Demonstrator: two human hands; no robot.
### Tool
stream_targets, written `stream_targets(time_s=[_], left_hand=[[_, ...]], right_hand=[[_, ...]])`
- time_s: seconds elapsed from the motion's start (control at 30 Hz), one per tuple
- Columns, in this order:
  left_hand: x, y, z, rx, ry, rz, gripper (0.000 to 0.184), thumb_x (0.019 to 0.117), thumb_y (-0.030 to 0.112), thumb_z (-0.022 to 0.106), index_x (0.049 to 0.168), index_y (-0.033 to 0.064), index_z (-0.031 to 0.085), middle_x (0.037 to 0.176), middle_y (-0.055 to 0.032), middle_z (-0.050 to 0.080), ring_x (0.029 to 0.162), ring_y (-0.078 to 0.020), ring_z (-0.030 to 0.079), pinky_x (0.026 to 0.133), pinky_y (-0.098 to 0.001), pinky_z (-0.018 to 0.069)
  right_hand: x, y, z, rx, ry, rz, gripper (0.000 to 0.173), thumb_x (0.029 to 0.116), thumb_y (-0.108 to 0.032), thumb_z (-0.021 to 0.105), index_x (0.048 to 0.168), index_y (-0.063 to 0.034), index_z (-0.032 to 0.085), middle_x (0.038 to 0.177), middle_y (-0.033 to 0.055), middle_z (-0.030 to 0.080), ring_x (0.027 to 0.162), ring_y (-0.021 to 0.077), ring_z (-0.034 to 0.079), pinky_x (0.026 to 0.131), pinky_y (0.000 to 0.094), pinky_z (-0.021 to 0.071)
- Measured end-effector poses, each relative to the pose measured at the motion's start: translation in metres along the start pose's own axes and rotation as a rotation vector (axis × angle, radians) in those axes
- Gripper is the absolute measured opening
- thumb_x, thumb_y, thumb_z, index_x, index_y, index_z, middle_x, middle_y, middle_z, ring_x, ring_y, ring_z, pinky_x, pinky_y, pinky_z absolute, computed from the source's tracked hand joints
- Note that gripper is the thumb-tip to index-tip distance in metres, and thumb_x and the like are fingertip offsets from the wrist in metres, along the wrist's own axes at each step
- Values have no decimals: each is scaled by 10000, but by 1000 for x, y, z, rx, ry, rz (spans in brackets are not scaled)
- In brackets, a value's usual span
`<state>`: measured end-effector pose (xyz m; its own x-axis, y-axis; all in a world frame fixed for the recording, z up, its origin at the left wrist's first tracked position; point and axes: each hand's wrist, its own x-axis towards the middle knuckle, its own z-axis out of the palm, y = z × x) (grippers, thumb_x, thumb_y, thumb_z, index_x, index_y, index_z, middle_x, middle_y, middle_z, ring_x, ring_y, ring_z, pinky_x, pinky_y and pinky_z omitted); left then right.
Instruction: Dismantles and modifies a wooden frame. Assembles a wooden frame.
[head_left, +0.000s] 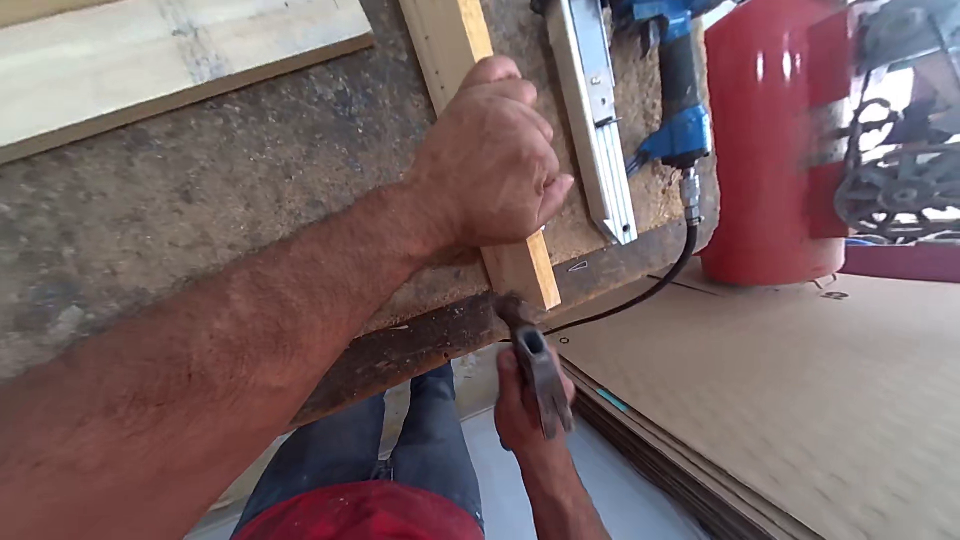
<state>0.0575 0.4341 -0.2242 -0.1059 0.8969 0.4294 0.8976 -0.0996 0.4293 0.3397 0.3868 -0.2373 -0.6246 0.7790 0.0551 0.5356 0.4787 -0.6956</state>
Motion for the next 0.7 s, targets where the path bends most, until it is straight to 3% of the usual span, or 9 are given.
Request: stream_targets(time_s=[0.3,0.4,0.5,0.53,0.6,0.63,0.7], left_hand=[[0,1,1,2,15,-4,545,1030,380,422,566,114,524,639,-55,566,844,-298,600,1036,-532,333],[3,-4,-1,21,24,-1,548,1030,394,427,571,119,546,641,-54,570,847,-304,609,1048,-542,343],[-1,1,0,-111,22,-8,529,1040,386,447,602,120,577,668,-44,591,865,-276,615,1086,-544,313],[0,0,-5,-182,44,-19,494,1049,385,459,671,120,632,735,-35,644,925,-249,641,1138,-545,294],[-14,9,-27,-332,73,-85,398,1067,340,456,940,97,744,1046,-52,749,1190,-218,660,1245,-530,291],[-29,16,-40,-391,91,-132,366,1074,286,451,1066,61,739,1180,-89,726,1279,-233,614,1247,-511,317],[-76,36,-57,-427,166,-296,321,1065,201,464,1171,22,708,1230,-116,696,1231,-213,628,1108,-438,494]], right_hand=[[4,-5,-4,-60,-26,-37,333,1030,-421,587,1041,-93,647,771,-21,655,672,36,649,598,238,574],[3,-19,-14,-25,-17,-113,358,1023,-431,609,1025,-77,659,782,-21,691,713,-11,674,645,174,589],[-19,-38,-21,-36,-92,-59,309,970,-368,685,1003,-61,680,788,-6,713,707,20,690,630,205,600],[-20,-41,-20,-48,-139,-33,298,956,-352,700,1009,-59,688,795,-6,717,700,34,692,613,228,604],[-23,-50,-22,-73,-255,10,310,926,-303,721,1087,-40,699,853,12,739,718,70,709,616,276,622],[-21,-56,-24,-80,-311,12,357,912,-282,725,1152,-19,695,915,36,753,755,94,722,643,302,631],[-17,-69,-29,-82,-403,4,443,920,-270,705,1265,5,662,1034,73,754,832,124,734,698,334,641]])
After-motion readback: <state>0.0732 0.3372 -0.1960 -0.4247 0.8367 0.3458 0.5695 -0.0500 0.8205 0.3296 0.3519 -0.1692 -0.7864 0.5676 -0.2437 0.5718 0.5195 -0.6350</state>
